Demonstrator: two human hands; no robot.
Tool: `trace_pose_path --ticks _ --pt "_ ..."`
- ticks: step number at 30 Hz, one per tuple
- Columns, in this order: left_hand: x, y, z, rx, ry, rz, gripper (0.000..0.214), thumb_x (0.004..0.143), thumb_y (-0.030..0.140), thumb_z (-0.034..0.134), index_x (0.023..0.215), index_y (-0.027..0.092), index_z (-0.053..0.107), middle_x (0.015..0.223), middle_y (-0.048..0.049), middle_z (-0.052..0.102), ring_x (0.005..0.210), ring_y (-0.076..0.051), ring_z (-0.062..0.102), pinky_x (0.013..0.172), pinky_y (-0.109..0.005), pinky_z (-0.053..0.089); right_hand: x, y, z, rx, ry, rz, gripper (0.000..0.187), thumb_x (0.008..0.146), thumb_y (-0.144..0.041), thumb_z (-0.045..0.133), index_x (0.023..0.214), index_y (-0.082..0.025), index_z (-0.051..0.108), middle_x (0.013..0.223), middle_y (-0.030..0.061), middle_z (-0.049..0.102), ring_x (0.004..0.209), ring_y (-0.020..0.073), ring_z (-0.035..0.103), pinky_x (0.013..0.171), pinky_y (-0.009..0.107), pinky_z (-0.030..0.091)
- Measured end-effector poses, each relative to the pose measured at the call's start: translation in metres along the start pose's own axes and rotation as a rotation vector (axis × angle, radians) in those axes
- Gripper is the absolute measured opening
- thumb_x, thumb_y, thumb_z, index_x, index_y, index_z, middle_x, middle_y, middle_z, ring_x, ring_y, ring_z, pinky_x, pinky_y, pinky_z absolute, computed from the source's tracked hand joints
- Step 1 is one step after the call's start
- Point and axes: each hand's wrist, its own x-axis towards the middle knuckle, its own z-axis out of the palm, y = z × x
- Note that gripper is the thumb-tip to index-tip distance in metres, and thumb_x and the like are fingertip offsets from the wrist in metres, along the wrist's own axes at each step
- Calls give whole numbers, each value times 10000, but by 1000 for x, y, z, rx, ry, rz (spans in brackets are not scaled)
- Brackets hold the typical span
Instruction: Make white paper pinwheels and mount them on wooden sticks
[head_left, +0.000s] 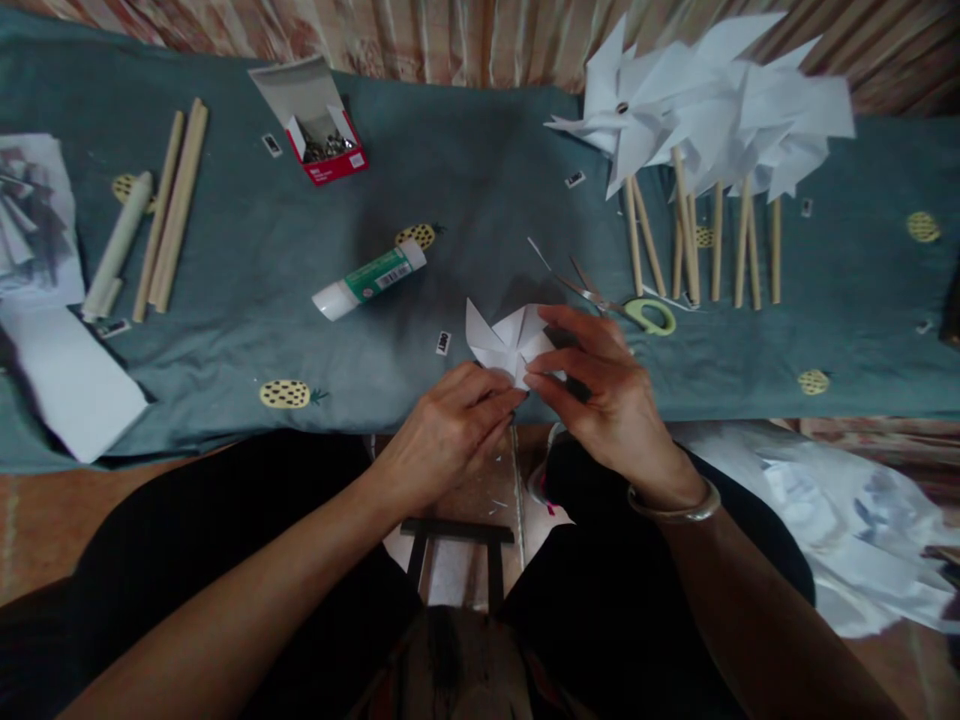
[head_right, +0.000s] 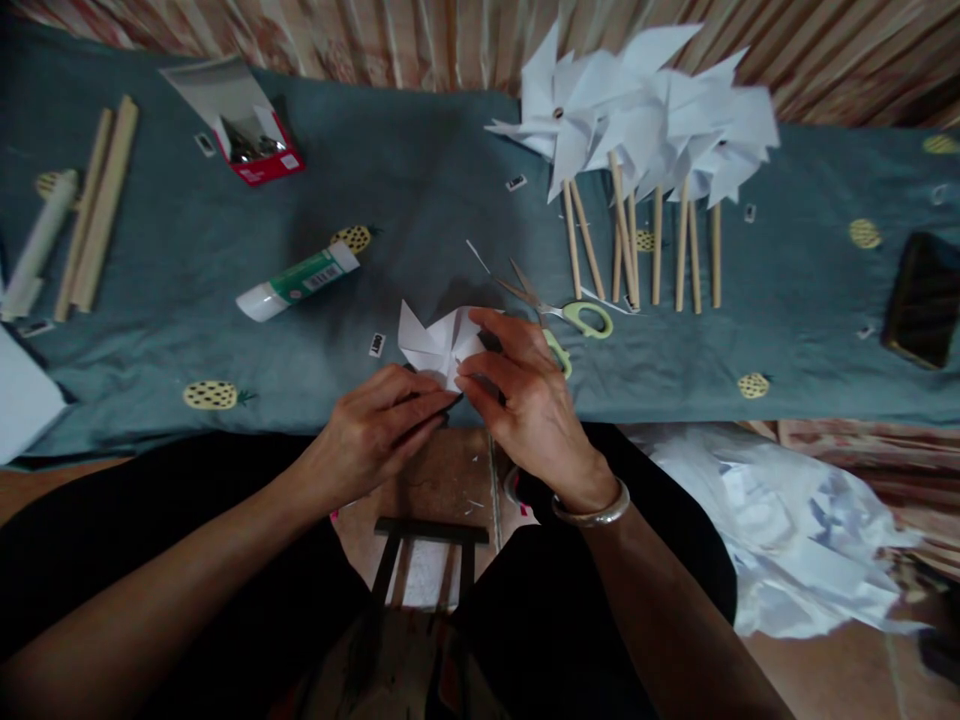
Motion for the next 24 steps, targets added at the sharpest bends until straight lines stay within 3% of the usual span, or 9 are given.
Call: trace_pose_path --ticks 6,24 --pt "1 -1 1 -6 4 -5 202 928 110 540 1101 123 644 969 -84 670 903 -191 602 750 -339 568 0 1 2 11 9 -37 94 898 -194 622 916 -259 687 1332 55 595 1239 261 540 1043 482 465" --pt "-1 -1 2 70 -4 -1 207 939 105 539 1125 135 625 991 -74 670 912 -179 619 754 -315 576 1 0 4 34 0 -1 168 902 -190 610 954 -319 704 1324 6 593 1251 273 530 1064 544 456"
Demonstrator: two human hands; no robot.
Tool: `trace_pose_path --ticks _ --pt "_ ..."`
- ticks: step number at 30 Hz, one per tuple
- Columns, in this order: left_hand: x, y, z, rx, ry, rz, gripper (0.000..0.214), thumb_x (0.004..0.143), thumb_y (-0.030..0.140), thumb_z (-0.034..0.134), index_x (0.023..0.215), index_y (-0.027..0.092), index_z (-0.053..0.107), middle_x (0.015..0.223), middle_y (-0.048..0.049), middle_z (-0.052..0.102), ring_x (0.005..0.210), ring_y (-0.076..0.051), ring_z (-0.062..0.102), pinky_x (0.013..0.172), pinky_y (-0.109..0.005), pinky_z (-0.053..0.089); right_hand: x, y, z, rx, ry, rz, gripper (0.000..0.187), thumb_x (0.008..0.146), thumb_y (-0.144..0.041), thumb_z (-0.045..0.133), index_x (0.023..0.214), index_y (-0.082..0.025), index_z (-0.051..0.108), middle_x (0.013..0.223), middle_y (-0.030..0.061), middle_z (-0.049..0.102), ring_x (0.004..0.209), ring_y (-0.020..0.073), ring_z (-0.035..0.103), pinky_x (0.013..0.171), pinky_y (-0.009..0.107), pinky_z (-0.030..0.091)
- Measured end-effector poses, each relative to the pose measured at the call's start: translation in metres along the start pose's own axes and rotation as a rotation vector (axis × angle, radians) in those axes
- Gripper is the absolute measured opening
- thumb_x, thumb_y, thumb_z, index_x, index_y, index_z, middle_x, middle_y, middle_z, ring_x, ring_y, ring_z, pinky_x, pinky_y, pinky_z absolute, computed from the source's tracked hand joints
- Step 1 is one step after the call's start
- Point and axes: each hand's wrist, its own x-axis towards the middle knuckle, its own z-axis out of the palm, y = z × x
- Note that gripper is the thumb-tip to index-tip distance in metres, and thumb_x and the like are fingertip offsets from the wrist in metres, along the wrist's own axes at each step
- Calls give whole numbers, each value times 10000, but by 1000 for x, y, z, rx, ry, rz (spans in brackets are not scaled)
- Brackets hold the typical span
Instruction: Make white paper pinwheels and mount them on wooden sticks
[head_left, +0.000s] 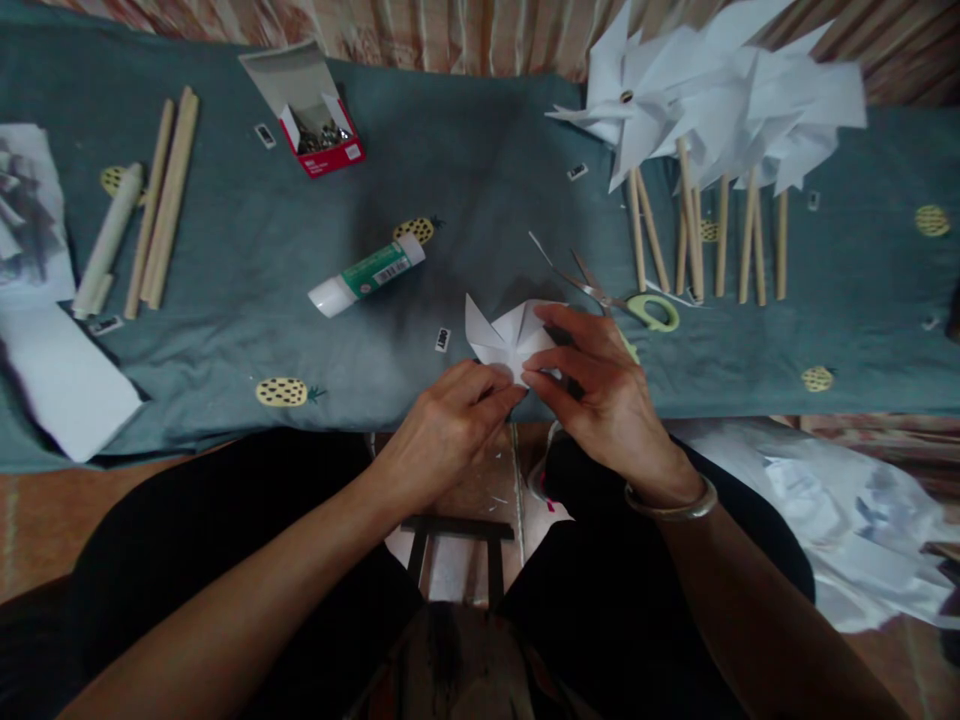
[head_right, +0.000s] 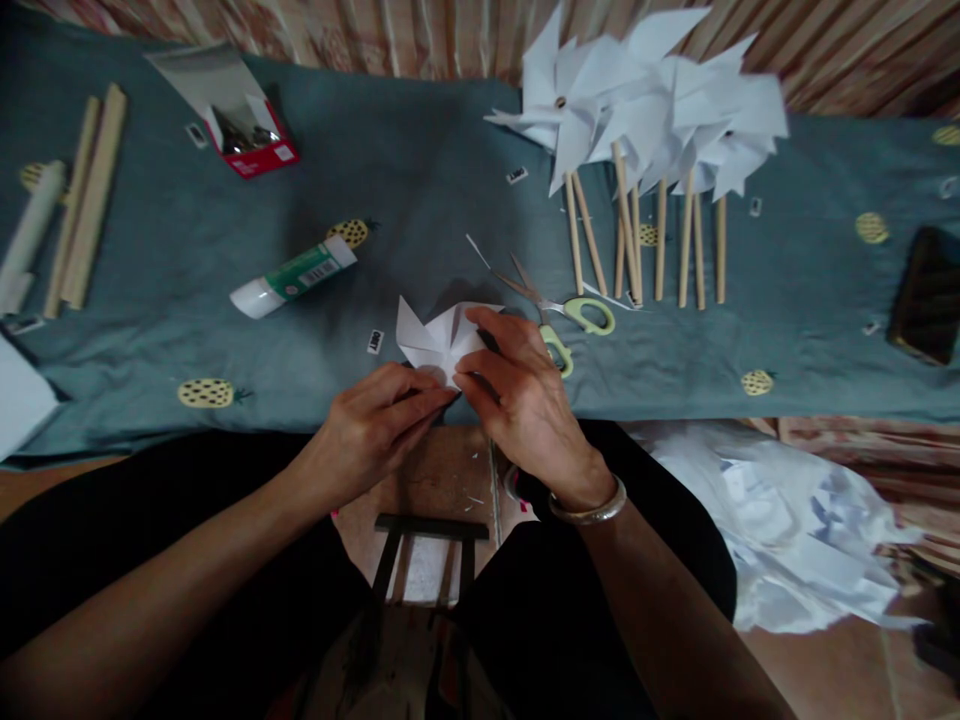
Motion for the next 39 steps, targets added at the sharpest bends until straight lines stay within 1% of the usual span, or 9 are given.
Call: trace_pose_path --ticks 4,10,16,19,22,24,31,36,39 --pt "0 1 -1 -6 -10 -7 202 948 117 530 1127 130 623 1011 -83 674 926 -181 617 759 -320 577 0 -2 0 -14 -8 6 191 912 -198 601 984 -341 704 1328 -1 586 1253 276 531 1064 567 457" --pt "-1 1 -1 -2 3 -8 201 946 114 534 1125 138 622 1005 -69 672 917 -174 624 770 -313 575 0 0 1 -10 -6 5 176 909 -188 603 960 -322 705 1337 10 583 1257 281 527 1064 563 460" --pt "0 1 -1 -2 -2 -10 193 949 120 532 1117 132 626 1001 -73 670 918 -174 622 761 -306 569 0 0 1 -16 3 -11 190 912 -188 596 980 -329 702 1339 12 581 1261 275 525 1075 564 448" --pt "0 1 -1 3 -1 -17 187 953 123 527 1106 142 633 974 -64 667 904 -170 622 751 -305 568 -1 -1 1 -37 -3 -10 167 911 -191 597 963 -308 704 1349 24 575 1262 281 520 1079 548 445" --pt "0 1 0 -6 -9 -21 195 949 113 529 1114 130 630 964 -67 662 903 -172 613 744 -301 564 -1 -3 2 -72 1 -26 144 917 -194 585 944 -274 702 1364 47 567 1248 287 521 1045 518 474" --pt "0 1 0 -12 -21 -26 194 947 112 530 1114 121 629 968 -74 660 903 -176 608 740 -304 560 -1 -4 2 -94 6 -44 153 930 -204 559 946 -269 696 1368 51 563 1240 290 521 1033 521 482" --pt "1 1 -2 -19 -40 -34 186 944 106 528 1090 134 639 971 -72 663 895 -173 606 739 -306 558 0 -12 -1 -133 -86 -10 212 937 -210 521 989 -342 678 1390 -9 542 1271 318 494 1089 577 419" --pt "2 2 -3 -17 -39 -40 179 949 123 530 1080 141 650 943 -64 662 883 -169 613 726 -299 561 -1 -12 0 -128 -95 8 222 947 -219 512 1017 -359 669 1390 -20 545 1291 307 484 1095 558 418" --pt "3 2 -3 -20 -51 -48 173 944 112 531 1066 135 652 951 -69 663 880 -173 612 725 -303 561 -1 -12 0 -151 -88 -11 213 944 -216 516 1018 -351 664 1386 -21 548 1278 305 493 1077 550 434"
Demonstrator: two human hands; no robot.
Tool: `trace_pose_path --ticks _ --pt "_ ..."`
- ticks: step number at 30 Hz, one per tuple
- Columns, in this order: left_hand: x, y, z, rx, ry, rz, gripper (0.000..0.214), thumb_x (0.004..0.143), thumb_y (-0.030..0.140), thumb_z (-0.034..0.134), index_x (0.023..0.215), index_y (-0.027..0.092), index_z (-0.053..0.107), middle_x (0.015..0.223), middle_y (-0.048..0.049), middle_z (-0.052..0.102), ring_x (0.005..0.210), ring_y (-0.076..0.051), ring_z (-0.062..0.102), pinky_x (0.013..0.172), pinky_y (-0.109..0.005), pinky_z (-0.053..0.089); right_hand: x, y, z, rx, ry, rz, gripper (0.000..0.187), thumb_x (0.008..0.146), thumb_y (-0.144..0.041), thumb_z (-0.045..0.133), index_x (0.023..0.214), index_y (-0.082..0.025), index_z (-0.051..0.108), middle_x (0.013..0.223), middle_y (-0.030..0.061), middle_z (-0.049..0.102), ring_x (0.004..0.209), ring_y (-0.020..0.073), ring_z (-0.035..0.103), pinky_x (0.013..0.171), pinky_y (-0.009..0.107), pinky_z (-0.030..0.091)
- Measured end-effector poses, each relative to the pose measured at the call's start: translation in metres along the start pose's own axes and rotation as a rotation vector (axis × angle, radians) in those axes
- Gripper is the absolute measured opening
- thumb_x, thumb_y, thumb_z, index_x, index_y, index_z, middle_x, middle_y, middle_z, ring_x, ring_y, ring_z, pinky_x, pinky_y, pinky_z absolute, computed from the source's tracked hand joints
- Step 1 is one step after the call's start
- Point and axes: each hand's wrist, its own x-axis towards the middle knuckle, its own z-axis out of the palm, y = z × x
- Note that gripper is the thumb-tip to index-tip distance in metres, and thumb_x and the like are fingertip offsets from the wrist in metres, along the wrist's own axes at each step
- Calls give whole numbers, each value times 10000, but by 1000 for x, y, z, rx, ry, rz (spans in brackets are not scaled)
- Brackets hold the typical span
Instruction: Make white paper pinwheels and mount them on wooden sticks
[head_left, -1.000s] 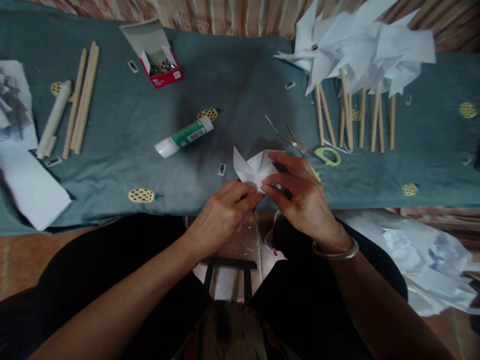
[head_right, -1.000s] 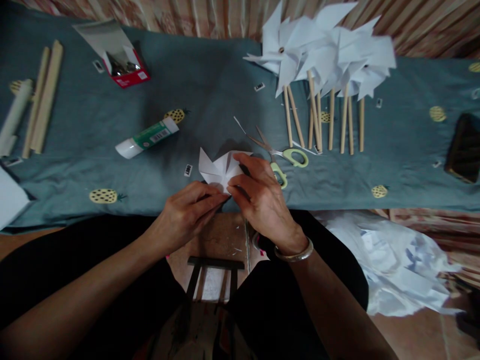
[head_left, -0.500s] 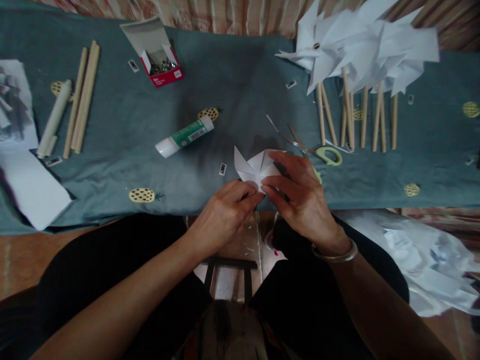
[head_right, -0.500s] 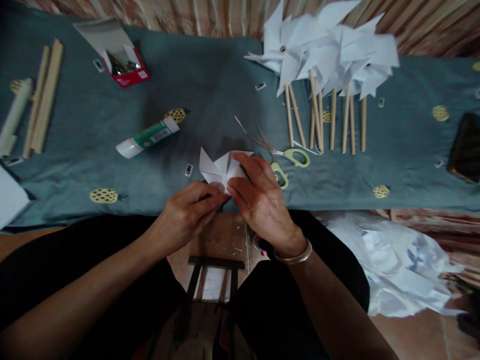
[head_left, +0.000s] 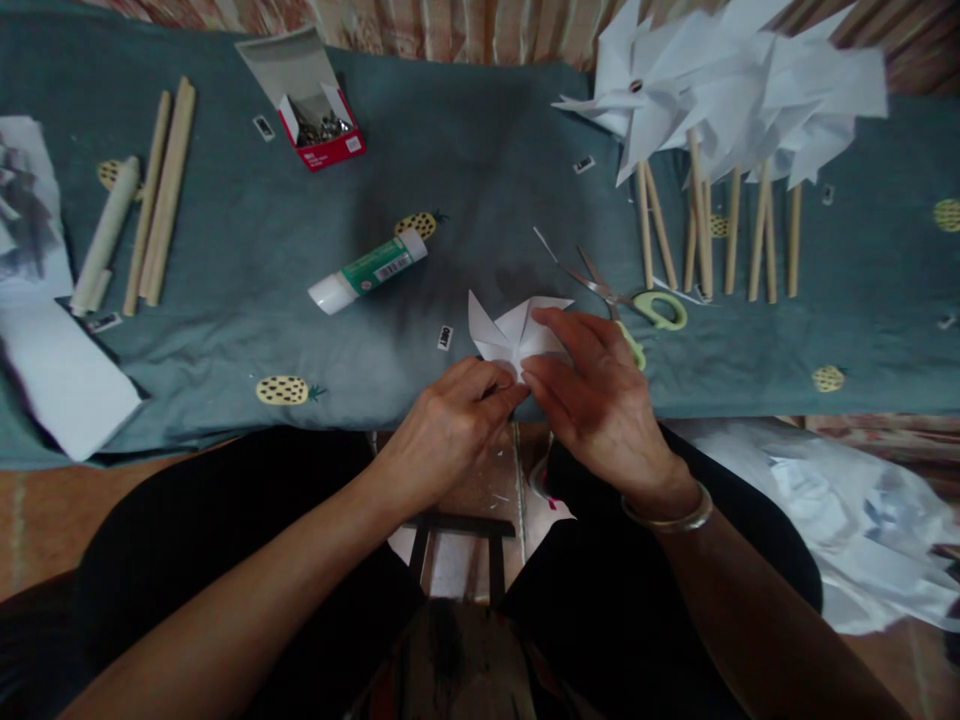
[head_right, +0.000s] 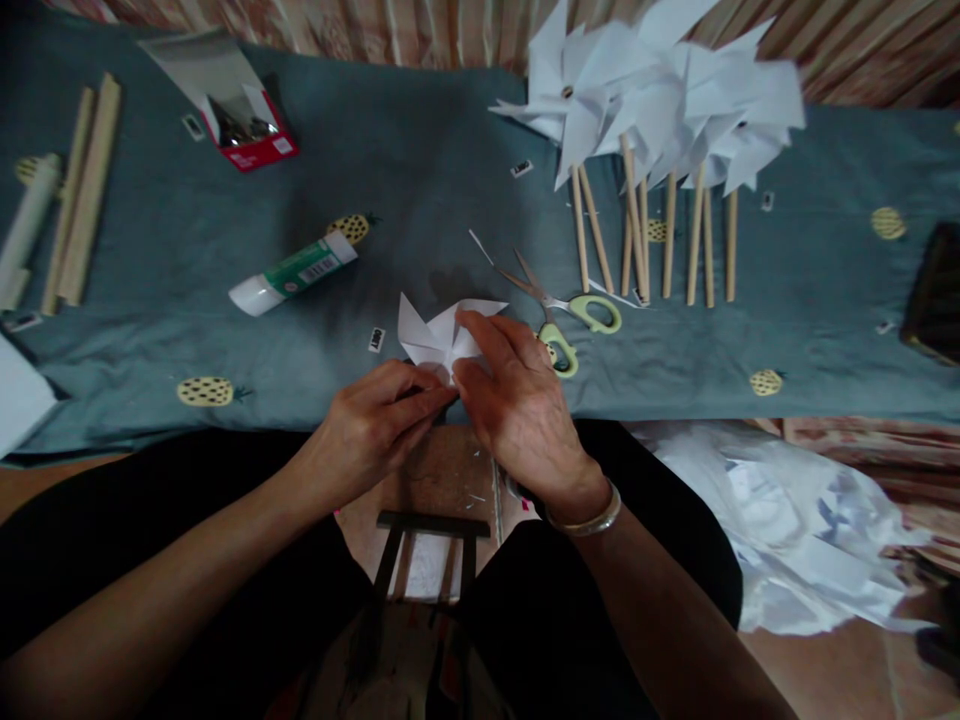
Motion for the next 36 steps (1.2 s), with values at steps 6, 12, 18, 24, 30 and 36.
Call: trace_pose_path --ticks 6,12,18,24,30,36 --pt "0 0 0 -8 10 11 163 946 110 527 1052 120 651 964 -79 664 898 -179 619 741 -305 565 0 0 3 -3 17 -12 207 962 -241 501 1041 -354 655 1366 -13 568 1272 297 510 1073 535 438" --pt "1 0 0 5 -1 3 161 955 118 507 1011 131 658 941 -77 659 886 -179 622 733 -308 567 1 -2 6 3 -5 6 238 988 -278 474 1155 -363 620 1389 9 568 1292 303 507 1071 545 431" --pt "0 -1 0 6 19 23 177 951 114 509 1057 120 650 946 -81 659 891 -183 620 730 -302 563 -4 -2 15 -19 17 20 298 1000 -261 426 1234 -382 565 1409 25 554 1331 310 480 1048 581 419" --pt "1 -1 -1 -5 10 8 166 944 121 533 1053 138 656 965 -71 663 902 -174 626 749 -301 572 -7 -4 24 -61 60 -11 307 1003 -225 412 1247 -375 522 1466 29 506 1425 290 383 1082 581 372" --pt "0 -1 -1 -24 21 16 173 935 112 546 1074 113 649 975 -85 672 918 -186 630 755 -314 580 -5 0 22 19 52 -12 296 1001 -246 402 1229 -371 542 1470 26 502 1455 305 334 1110 605 328" --pt "1 -1 -1 -19 9 -2 166 935 127 545 1056 143 658 973 -74 666 911 -186 632 758 -325 584 -3 -3 22 12 29 -5 306 1000 -231 379 1203 -380 554 1470 0 502 1471 284 301 1133 623 302"
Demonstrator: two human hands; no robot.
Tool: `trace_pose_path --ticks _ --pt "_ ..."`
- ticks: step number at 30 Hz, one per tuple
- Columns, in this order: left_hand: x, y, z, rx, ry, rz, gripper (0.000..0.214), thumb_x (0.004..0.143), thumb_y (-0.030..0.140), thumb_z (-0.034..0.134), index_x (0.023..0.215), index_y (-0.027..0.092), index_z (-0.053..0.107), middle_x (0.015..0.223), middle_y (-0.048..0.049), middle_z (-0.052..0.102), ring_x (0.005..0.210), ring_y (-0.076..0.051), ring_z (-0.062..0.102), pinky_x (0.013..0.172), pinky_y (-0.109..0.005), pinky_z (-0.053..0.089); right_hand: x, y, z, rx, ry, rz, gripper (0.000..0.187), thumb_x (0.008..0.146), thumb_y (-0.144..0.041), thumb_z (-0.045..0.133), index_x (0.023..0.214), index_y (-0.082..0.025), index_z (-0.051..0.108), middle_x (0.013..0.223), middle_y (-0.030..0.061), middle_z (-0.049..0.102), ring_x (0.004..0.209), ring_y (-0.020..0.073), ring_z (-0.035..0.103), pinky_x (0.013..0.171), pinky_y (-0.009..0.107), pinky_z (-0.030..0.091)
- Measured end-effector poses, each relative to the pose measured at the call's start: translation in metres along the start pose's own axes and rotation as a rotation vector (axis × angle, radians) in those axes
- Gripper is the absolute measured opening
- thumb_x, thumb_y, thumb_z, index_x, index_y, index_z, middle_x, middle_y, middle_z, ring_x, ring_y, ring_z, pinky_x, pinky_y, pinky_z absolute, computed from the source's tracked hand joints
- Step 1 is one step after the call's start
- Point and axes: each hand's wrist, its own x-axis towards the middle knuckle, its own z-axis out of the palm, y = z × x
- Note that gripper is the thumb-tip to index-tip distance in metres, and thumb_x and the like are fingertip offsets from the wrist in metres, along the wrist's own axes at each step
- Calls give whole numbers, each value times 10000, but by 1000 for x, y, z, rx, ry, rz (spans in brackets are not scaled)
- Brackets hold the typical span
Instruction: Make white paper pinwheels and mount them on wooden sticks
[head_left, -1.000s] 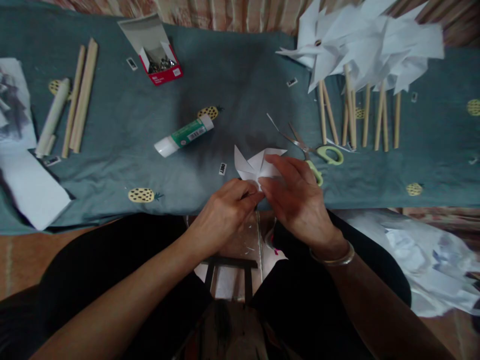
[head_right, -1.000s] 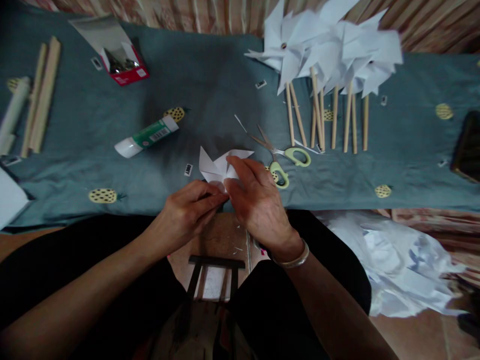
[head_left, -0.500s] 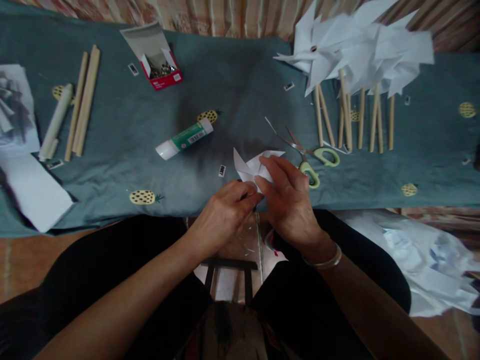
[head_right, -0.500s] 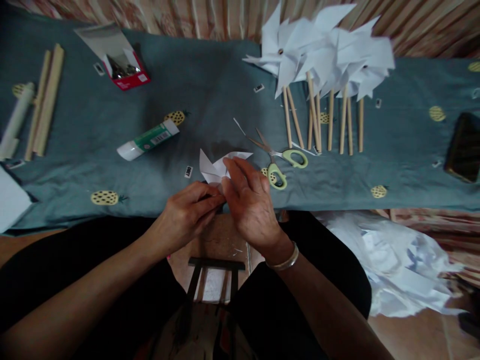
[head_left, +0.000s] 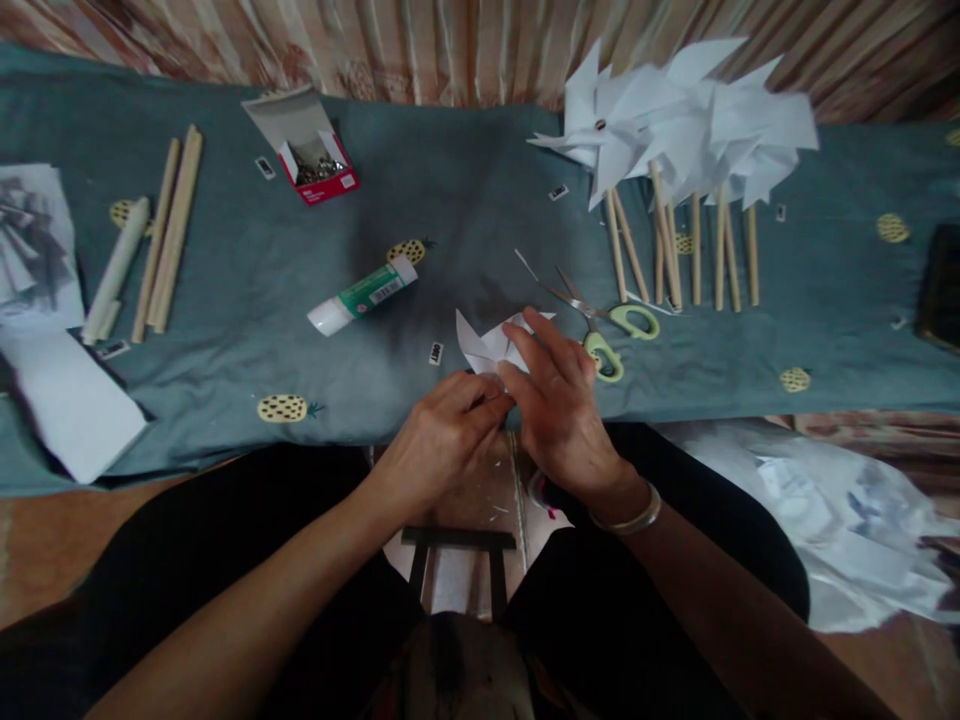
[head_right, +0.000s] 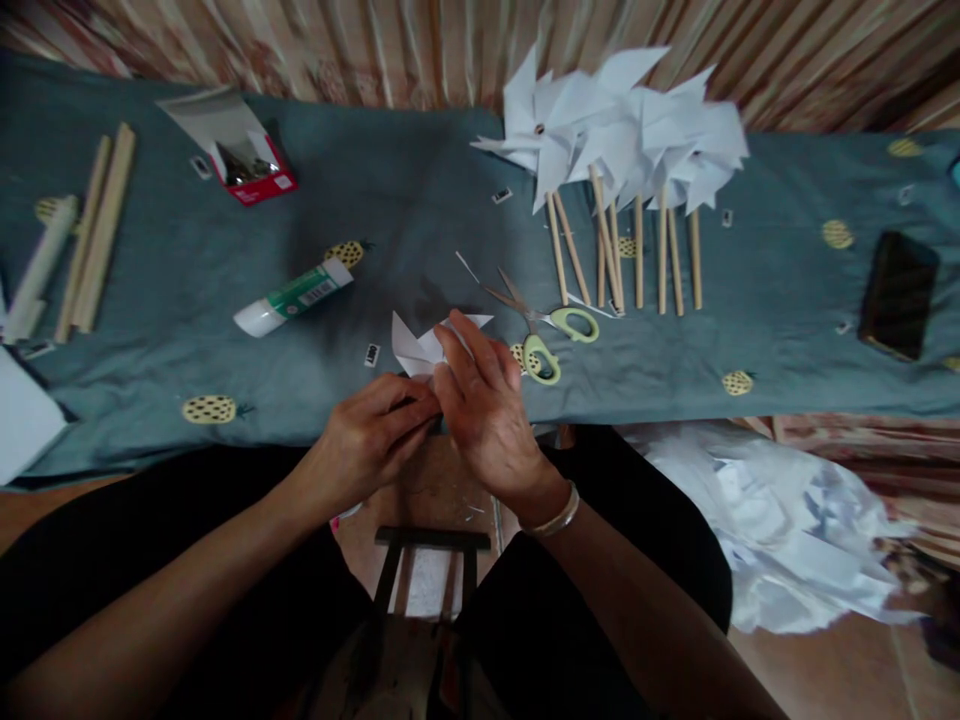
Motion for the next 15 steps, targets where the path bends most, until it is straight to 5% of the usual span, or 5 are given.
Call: trace_pose_path --ticks 6,13,15 --pt "0 -1 0 -8 11 5 175 930 134 545 1067 137 654 977 -81 663 907 -189 628 767 -340 586 2 -4 -2 -66 -19 -4 345 981 -173 379 1186 -360 585 1467 6 509 1477 294 286 1125 604 346" --pt "-1 -4 0 -8 40 21 196 922 109 543 1074 124 664 969 -89 675 908 -189 653 770 -338 595 -5 3 -11 -68 25 -39 415 954 -112 375 1305 -275 525 1551 94 380 1493 304 238 1137 598 350" --pt "0 -4 0 -10 53 27 198 923 115 545 1079 130 666 968 -88 680 909 -189 656 771 -341 597 -5 5 -14 -54 63 -23 424 952 -125 375 1348 -218 495 1524 140 404 1461 296 314 1136 559 372"
